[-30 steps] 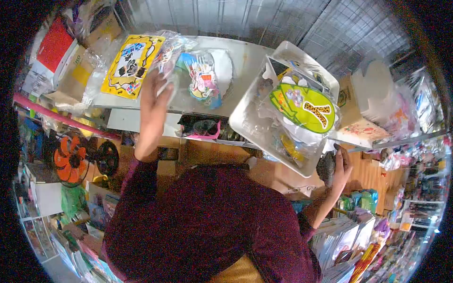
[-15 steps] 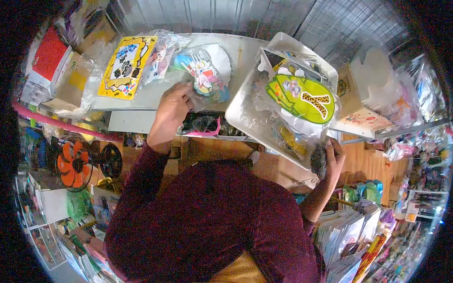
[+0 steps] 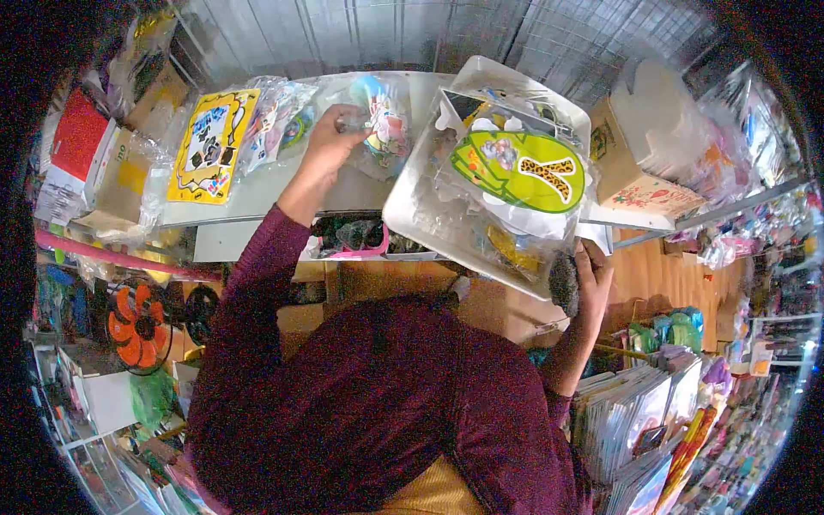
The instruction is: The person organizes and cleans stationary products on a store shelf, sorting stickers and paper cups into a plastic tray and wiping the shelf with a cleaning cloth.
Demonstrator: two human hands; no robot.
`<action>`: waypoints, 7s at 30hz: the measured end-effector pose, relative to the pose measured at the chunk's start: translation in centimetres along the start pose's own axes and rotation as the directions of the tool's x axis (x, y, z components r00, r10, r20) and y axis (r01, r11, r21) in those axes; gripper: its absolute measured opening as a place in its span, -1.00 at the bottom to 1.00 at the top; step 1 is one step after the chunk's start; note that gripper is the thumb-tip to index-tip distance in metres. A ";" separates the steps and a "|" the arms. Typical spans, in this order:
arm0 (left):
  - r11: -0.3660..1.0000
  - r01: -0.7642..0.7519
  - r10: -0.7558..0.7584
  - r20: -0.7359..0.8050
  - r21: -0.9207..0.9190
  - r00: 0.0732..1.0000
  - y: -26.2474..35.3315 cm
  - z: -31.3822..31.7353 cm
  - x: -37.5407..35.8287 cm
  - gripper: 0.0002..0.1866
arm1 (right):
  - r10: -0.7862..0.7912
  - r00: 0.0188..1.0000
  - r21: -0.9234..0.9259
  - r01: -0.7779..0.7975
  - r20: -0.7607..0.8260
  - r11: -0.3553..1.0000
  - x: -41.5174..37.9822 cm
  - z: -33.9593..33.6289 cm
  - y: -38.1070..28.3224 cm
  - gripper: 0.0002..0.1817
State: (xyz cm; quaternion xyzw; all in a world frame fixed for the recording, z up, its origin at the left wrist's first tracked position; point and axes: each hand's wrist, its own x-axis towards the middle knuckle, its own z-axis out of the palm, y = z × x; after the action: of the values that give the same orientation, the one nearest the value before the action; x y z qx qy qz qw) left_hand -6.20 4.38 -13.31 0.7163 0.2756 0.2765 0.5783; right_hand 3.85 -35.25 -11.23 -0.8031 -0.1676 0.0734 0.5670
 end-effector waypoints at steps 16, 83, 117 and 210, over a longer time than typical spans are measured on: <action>0.975 -0.098 0.076 -0.115 -0.200 0.990 -1.4 2.3 3.6 -0.62 | 0.030 1.000 0.042 -0.030 -0.006 0.999 -0.3 0.2 0.8 -0.68; 0.597 0.132 -0.074 -0.110 0.791 0.991 2.7 -21.7 5.2 -0.03 | 0.054 0.996 0.098 -0.048 -0.066 0.994 1.2 0.0 3.7 -0.74; 0.263 -0.517 0.484 0.352 0.814 0.801 9.7 -7.5 -6.5 -0.48 | 0.035 0.999 0.073 -0.033 -0.029 0.997 -0.2 0.6 0.7 -0.70; 0.505 -0.863 0.281 0.939 0.033 0.200 10.9 9.4 9.1 -0.13 | -0.146 0.989 -0.101 0.146 0.013 0.984 13.1 -0.4 0.8 -0.52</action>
State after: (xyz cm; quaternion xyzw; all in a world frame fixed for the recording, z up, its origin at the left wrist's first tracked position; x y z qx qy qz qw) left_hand 7.68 2.52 -3.57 0.9298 -0.2906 -0.0040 0.2259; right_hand 16.40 -31.25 -10.90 -0.8164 -0.2310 0.0251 0.5286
